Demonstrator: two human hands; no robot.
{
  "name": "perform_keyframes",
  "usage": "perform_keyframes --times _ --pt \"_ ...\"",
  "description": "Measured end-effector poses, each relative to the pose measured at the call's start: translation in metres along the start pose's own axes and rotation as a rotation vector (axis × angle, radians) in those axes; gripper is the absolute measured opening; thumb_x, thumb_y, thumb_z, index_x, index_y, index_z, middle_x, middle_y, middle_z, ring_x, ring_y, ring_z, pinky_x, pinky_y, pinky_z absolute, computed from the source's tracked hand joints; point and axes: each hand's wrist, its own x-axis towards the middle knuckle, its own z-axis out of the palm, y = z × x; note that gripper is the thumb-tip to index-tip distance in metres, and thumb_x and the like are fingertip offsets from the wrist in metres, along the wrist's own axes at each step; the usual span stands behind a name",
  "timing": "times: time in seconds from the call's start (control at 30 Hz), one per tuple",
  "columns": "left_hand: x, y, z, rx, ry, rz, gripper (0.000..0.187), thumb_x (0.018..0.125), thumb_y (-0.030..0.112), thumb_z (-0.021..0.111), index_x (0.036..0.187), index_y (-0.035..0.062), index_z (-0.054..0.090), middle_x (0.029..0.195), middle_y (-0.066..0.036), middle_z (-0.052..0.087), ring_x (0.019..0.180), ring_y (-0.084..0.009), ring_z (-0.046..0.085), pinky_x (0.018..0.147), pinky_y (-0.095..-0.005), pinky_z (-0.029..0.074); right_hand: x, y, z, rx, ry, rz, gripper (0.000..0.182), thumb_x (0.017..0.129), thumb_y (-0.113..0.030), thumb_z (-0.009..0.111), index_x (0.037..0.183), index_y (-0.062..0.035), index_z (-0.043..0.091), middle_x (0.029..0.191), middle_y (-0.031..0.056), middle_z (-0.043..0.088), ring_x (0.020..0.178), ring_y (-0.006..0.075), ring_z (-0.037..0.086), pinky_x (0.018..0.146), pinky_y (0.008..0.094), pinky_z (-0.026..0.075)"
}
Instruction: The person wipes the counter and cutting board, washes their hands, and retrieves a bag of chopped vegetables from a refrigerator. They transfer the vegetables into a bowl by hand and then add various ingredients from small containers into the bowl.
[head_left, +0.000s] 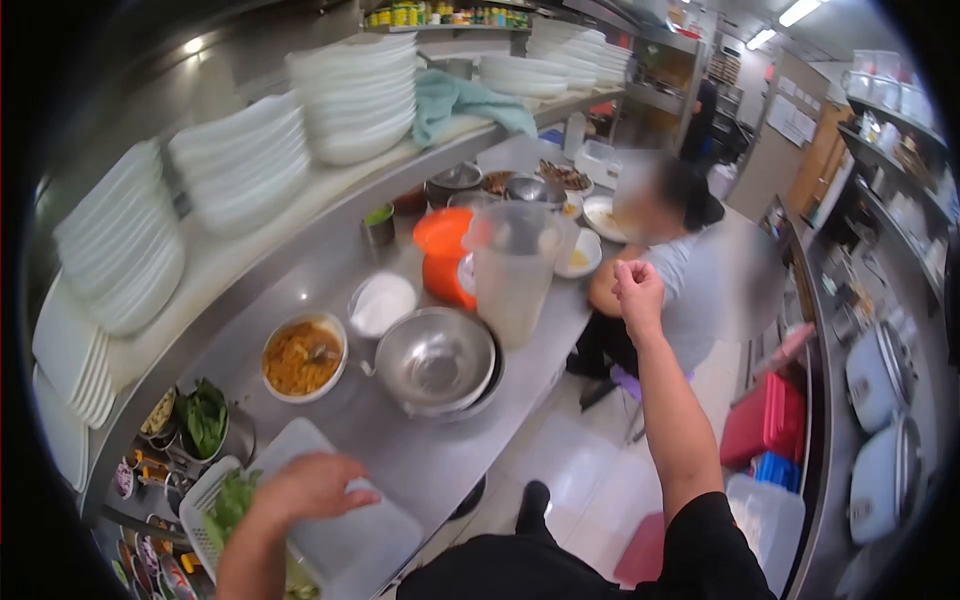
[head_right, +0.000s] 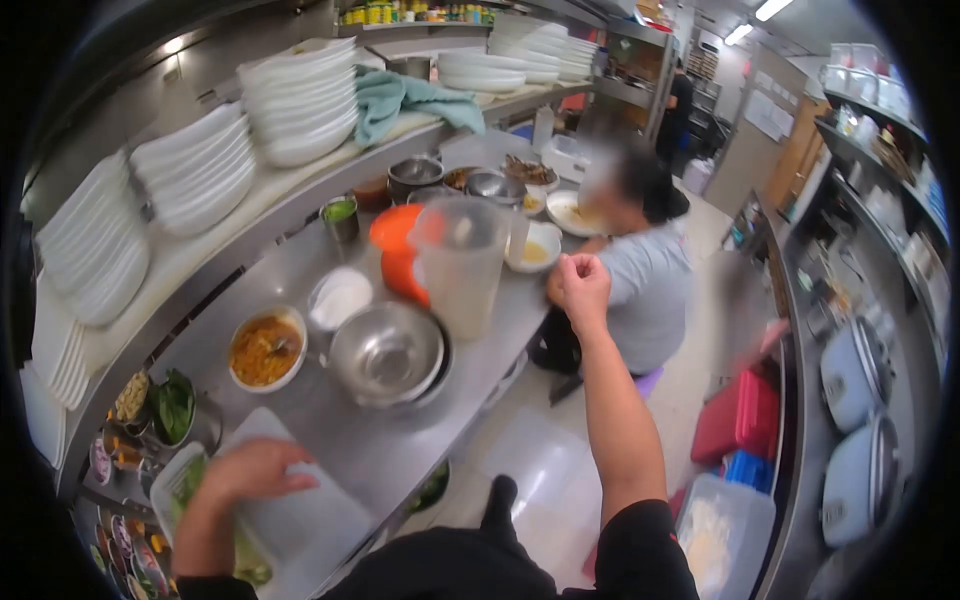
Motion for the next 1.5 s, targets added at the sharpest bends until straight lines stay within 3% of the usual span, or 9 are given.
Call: perform_keyframes --times 0.17,0.33,0.5,0.6,0.77,0.93,1.13,1.37,1.5 --pt "0.103 0.016 0.081 0.03 -0.171 -0.299 0.061 0.093 0.057 0.055 0.121 0.0044 0.065 0.129 -0.017 0.062 0.114 -0.0367 0.061 0.097 -0.0436 0.05 0.14 0.082 0.041 -0.187 -0.081 -0.222 0.016 0.088 -0.015 0.073 0.091 0.0001 0.067 0.077 0.0078 0.069 0.066 0.0145 0.062 0.062 0.0297 0.051" --pt "0.146 0.05 0.117 -0.035 -0.326 -0.559 0.068 0.092 0.057 0.057 0.132 0.0023 0.057 0.145 -0.018 0.049 0.124 -0.0356 0.056 0.102 -0.0435 0.047 0.192 0.107 0.117 -0.247 -0.605 -0.421 0.014 0.086 -0.012 0.07 0.099 -0.0073 0.07 0.088 0.012 0.071 0.079 0.032 0.067 0.071 0.0404 0.054" --pt "0.161 0.071 0.122 -0.214 -0.27 -0.78 0.08 0.089 0.059 0.061 0.143 0.0009 0.045 0.152 -0.02 0.04 0.13 -0.0358 0.053 0.106 -0.0438 0.044 0.216 0.121 0.188 -0.612 -0.577 -1.116 0.004 0.076 -0.013 0.064 0.073 -0.0129 0.067 0.08 0.0051 0.065 0.091 0.0255 0.06 0.093 0.0411 0.042" --pt "0.17 0.082 0.118 -0.257 -0.256 -0.892 0.085 0.088 0.059 0.062 0.146 0.0002 0.04 0.156 -0.02 0.035 0.131 -0.0365 0.052 0.108 -0.0438 0.043 0.232 0.124 0.232 -0.819 -0.685 -1.182 0.007 0.077 -0.012 0.066 0.083 -0.0114 0.069 0.087 0.0046 0.066 0.094 0.0236 0.061 0.095 0.0406 0.04" --pt "0.171 0.077 0.138 -0.277 -0.239 -0.963 0.094 0.086 0.059 0.065 0.152 0.0005 0.031 0.16 -0.024 0.025 0.135 -0.0374 0.048 0.111 -0.0428 0.041 0.257 0.11 0.298 -1.274 -0.985 -0.952 0.027 0.092 -0.022 0.054 0.11 -0.0123 0.071 0.11 0.0067 0.071 0.11 0.0249 0.061 0.101 0.0414 0.037" --pt "0.166 0.084 0.154 -0.298 -0.2 -0.973 0.109 0.081 0.061 0.068 0.155 -0.0023 0.019 0.161 -0.029 0.015 0.144 -0.0364 0.035 0.115 -0.0407 0.035 0.272 0.233 0.4 -1.103 -0.75 -0.847 0.028 0.096 -0.023 0.054 0.112 -0.0184 0.076 0.117 0.0014 0.073 0.113 0.0243 0.063 0.096 0.0483 0.036" --pt "0.163 0.091 0.147 -0.405 -0.146 -0.981 0.116 0.079 0.059 0.071 0.156 -0.0028 0.01 0.161 -0.031 0.011 0.149 -0.0362 0.024 0.117 -0.0397 0.032 0.277 0.189 0.388 -1.39 -0.969 -0.696 0.024 0.093 -0.022 0.056 0.106 -0.0171 0.076 0.11 0.0041 0.074 0.103 0.0244 0.067 0.08 0.0516 0.039" --pt "0.167 0.095 0.131 -0.495 -0.145 -1.042 0.114 0.079 0.051 0.074 0.159 0.0113 0.004 0.162 -0.028 0.012 0.144 -0.0397 0.031 0.112 -0.0443 0.039 0.274 0.16 0.392 -0.785 -0.579 -0.802 0.023 0.092 -0.022 0.057 0.104 -0.009 0.072 0.109 0.0143 0.071 0.104 0.0259 0.066 0.082 0.0461 0.048" --pt "0.16 0.089 0.14 -0.449 -0.094 -0.948 0.114 0.079 0.052 0.073 0.159 0.0116 0.003 0.161 -0.029 0.013 0.139 -0.0423 0.038 0.111 -0.0456 0.04 0.292 0.131 0.378 -0.667 -0.642 -0.825 0.022 0.091 -0.019 0.056 0.1 -0.0065 0.071 0.098 0.0142 0.069 0.09 0.0245 0.065 0.071 0.0424 0.048"
